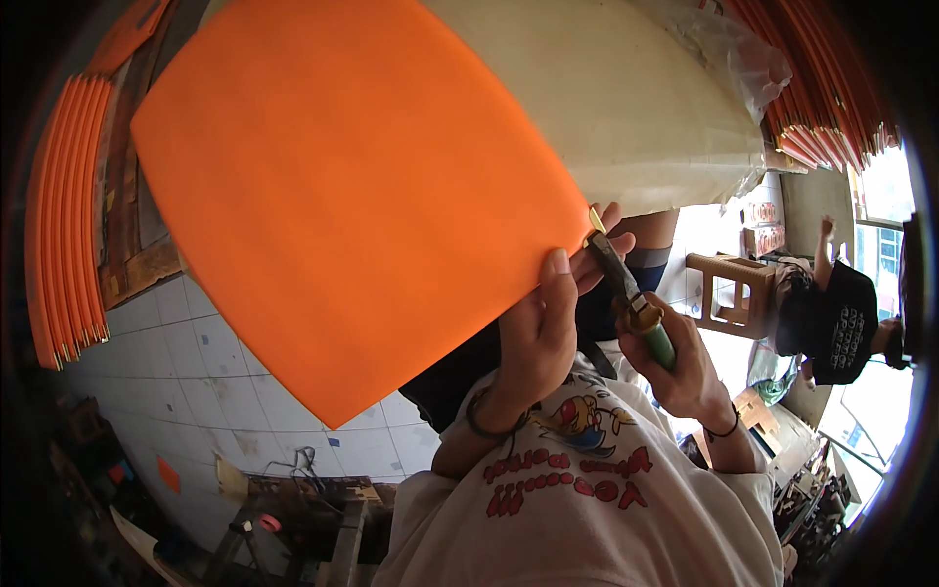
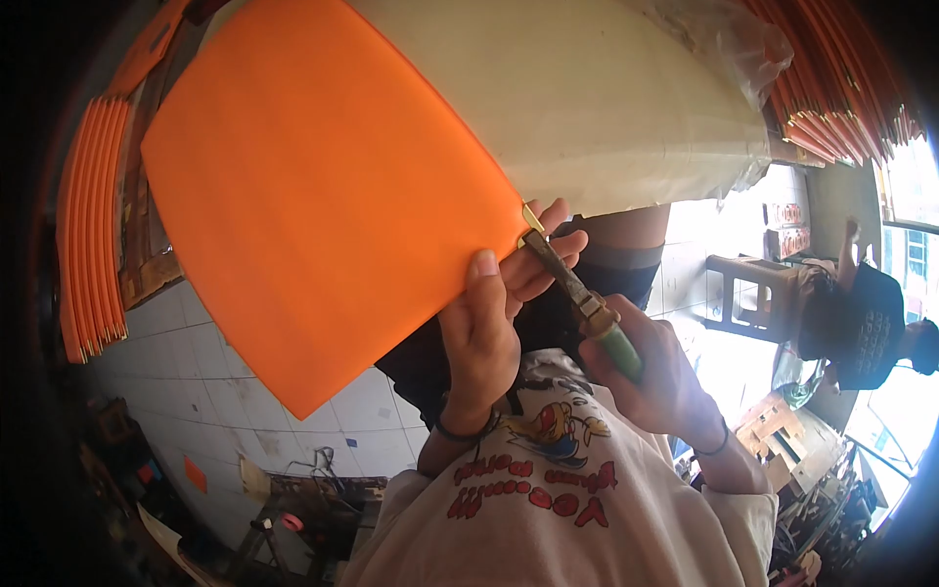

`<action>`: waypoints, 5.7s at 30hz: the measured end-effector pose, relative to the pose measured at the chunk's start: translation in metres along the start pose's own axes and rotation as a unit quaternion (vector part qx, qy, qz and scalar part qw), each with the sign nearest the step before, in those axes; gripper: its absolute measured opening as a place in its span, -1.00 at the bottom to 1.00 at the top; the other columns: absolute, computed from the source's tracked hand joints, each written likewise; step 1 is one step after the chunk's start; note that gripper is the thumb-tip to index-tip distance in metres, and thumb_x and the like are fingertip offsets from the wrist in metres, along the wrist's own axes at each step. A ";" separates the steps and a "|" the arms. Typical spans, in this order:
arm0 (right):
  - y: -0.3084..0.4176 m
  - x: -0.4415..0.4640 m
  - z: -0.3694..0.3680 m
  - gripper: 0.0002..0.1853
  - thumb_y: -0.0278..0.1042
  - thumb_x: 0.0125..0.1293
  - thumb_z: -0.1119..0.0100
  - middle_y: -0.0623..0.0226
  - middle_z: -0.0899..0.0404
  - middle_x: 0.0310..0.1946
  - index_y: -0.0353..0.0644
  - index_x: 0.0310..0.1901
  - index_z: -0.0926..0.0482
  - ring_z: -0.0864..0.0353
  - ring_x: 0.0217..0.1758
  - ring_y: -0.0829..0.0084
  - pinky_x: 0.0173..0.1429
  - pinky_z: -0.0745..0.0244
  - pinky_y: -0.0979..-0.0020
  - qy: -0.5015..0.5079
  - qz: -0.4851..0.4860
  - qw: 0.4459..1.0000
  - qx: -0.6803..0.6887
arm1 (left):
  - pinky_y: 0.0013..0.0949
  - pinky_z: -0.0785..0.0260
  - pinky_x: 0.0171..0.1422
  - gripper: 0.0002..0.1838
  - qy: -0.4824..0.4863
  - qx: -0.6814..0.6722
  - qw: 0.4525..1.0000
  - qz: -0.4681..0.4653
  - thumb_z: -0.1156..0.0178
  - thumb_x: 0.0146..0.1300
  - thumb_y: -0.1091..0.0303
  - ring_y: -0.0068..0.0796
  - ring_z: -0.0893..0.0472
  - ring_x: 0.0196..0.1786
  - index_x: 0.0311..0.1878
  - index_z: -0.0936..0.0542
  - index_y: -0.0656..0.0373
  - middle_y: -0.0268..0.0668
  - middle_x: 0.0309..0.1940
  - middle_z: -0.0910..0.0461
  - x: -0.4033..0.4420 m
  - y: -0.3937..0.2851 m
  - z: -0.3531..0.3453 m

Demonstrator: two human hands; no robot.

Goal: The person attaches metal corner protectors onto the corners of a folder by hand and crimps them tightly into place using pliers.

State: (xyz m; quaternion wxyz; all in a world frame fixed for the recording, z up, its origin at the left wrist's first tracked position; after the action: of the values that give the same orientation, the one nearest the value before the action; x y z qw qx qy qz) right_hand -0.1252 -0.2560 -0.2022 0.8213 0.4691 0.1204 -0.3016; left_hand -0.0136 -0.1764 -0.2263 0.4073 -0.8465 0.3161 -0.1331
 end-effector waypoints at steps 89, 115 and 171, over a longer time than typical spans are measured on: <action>0.018 -0.019 -0.013 -0.56 -0.79 0.05 0.01 0.13 -0.53 0.17 -0.31 -0.02 -0.62 -0.62 0.11 0.24 0.12 -0.52 0.32 0.033 -0.002 0.994 0.106 | -0.20 -0.51 0.30 -0.43 0.016 0.001 1.000 0.001 0.44 0.62 0.17 -0.11 -0.63 0.20 0.38 -0.20 0.53 0.21 0.29 -0.43 0.001 -0.005 -0.002; 0.006 -0.007 0.000 -0.90 -0.52 0.29 -0.14 0.17 -0.60 -0.49 -0.23 -0.17 -0.50 -0.64 -0.45 0.21 -0.30 -0.47 0.25 -0.057 -0.028 0.997 -0.035 | -0.26 -0.47 0.34 -0.42 -0.003 0.025 0.998 0.050 0.43 0.62 0.15 -0.14 -0.58 0.26 0.39 -0.22 0.49 0.09 0.31 -0.44 0.003 0.000 0.001; 0.172 0.109 0.012 -0.68 -0.21 0.04 -0.56 0.39 -0.62 -0.32 -0.13 -0.29 -0.61 -0.61 -0.20 0.30 0.05 -0.37 0.30 0.142 0.591 0.785 -0.118 | -0.25 -0.68 -0.38 -0.34 -0.085 0.032 0.995 0.049 0.28 0.56 -0.16 -0.09 -0.75 -0.42 0.19 -0.33 0.38 0.15 -0.25 -0.68 0.007 -0.041 0.038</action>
State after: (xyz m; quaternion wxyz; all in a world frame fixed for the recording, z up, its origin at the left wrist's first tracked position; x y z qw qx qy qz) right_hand 0.0644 -0.2428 -0.1281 0.8612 0.3856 -0.0307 0.3296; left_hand 0.0276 -0.1381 -0.2188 0.4659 -0.8245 0.3172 -0.0506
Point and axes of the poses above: each hand's wrist, its own x-axis towards the middle knuckle, its own z-axis out of the back of the hand, y = z × x, the point moved 10 cm from there along x, towards the middle knuckle
